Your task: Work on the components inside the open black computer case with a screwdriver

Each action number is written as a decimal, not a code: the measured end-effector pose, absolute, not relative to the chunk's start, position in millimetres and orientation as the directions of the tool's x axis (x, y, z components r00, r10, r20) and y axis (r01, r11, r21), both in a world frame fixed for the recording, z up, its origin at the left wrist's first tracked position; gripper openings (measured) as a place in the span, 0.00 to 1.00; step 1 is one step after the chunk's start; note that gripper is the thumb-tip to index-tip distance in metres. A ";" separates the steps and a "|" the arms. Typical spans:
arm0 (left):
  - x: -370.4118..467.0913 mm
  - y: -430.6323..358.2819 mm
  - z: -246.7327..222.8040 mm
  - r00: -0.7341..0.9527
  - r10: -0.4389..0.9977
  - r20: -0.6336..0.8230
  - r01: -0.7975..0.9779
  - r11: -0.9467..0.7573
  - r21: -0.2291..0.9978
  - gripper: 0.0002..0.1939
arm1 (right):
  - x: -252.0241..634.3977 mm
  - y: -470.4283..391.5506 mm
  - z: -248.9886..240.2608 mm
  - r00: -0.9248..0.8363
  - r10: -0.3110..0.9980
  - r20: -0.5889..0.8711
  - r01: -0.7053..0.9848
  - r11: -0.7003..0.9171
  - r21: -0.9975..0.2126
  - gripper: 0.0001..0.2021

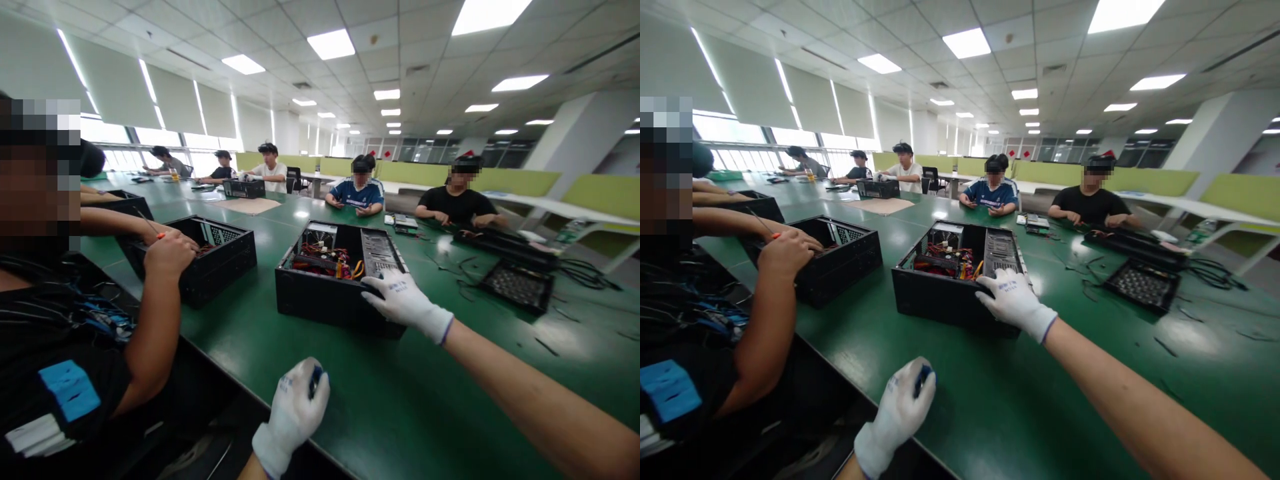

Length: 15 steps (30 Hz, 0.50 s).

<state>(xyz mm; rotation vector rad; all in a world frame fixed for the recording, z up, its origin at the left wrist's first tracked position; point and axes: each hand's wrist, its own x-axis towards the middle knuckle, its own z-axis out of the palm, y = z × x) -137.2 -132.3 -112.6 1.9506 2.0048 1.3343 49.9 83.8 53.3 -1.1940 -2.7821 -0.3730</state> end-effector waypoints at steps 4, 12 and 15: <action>-128.0 -143.7 -89.5 -0.165 0.829 0.535 0.814 -0.192 0.549 0.07 | 101.6 31.0 51.1 -0.747 0.614 0.256 0.661 0.725 0.191 0.25; -113.0 -169.4 21.1 0.062 0.686 0.725 0.906 -0.343 0.247 0.03 | 183.2 -51.9 43.4 -0.765 0.547 0.340 0.618 0.773 0.145 0.19; -112.3 -157.7 42.8 0.090 0.703 0.706 0.936 -0.302 0.181 0.07 | 202.6 -72.8 39.9 -0.756 0.538 0.372 0.612 0.783 0.112 0.18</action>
